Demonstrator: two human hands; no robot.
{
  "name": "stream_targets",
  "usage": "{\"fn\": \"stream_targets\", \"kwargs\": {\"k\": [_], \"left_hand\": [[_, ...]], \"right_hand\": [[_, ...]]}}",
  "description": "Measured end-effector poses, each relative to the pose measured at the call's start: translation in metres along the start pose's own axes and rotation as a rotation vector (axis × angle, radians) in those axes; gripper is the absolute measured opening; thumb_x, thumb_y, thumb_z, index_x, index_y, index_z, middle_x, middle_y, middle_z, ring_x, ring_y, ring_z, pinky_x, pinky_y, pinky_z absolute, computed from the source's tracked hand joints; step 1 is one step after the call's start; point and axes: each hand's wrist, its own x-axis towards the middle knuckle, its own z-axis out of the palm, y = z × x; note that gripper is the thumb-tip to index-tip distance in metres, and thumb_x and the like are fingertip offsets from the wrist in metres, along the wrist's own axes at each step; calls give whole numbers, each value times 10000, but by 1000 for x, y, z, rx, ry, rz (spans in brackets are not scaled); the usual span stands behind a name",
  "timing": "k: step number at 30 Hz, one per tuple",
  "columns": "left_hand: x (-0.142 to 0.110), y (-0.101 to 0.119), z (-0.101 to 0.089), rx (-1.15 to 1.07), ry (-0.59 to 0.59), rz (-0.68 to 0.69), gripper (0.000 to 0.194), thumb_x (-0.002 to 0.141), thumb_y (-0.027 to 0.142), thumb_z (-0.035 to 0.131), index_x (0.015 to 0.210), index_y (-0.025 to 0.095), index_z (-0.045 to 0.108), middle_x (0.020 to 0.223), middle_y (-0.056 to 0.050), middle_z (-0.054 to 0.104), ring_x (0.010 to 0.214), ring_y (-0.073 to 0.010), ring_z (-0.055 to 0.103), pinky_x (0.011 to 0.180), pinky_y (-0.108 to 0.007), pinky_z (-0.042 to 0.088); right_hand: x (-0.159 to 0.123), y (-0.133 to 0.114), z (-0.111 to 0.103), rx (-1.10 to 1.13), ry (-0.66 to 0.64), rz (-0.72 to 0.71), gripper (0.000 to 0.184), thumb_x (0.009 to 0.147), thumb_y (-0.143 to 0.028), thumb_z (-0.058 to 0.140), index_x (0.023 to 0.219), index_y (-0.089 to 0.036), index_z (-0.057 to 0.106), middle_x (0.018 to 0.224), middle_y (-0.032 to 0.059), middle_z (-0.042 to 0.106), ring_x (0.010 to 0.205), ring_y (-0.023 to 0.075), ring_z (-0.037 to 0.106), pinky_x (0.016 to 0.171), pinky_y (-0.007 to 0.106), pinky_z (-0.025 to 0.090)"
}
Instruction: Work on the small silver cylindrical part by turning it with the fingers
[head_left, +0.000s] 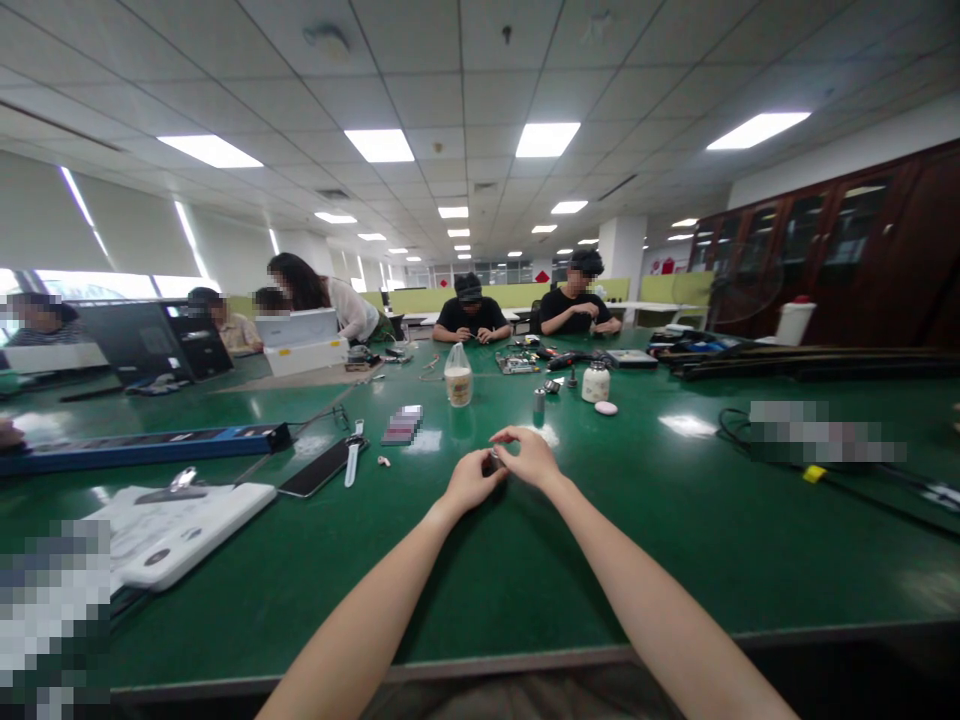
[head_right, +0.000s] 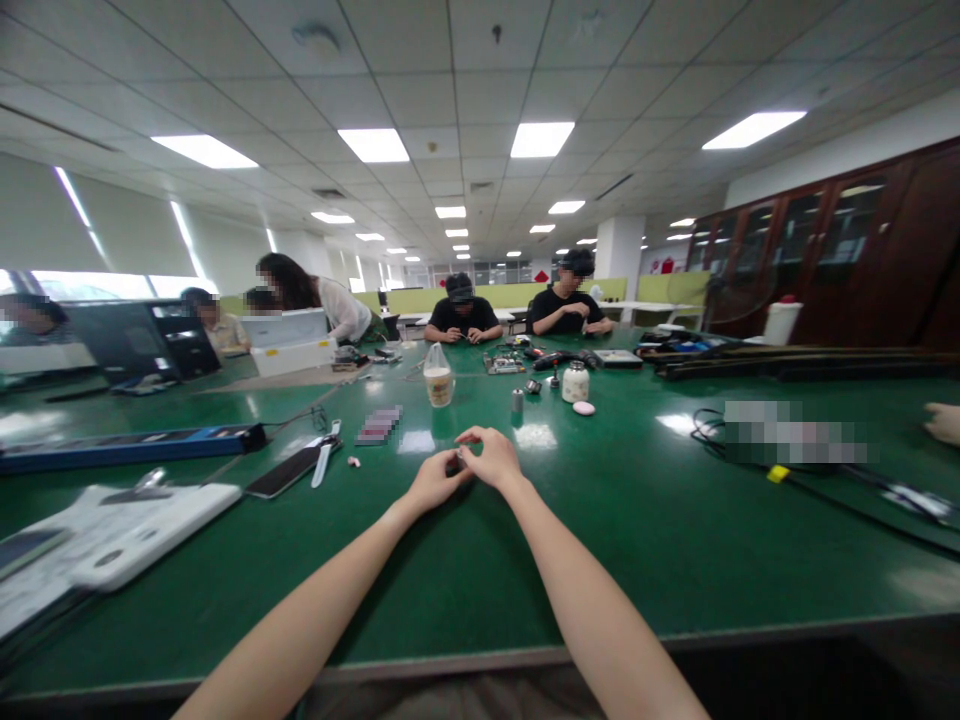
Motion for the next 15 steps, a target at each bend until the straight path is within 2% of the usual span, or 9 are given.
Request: {"fn": "stream_targets", "kwargs": {"k": [15], "left_hand": [[1, -5, 3, 20, -22, 8, 236, 952, 295, 617, 1136, 147, 628, 1118, -69, 668, 934, -211, 674, 810, -408, 570]], "right_hand": [[0, 3, 1, 4, -28, 2, 193, 973, -304, 580, 1097, -172, 644, 1135, 68, 665, 968, 200, 657, 865, 409, 550]]}}
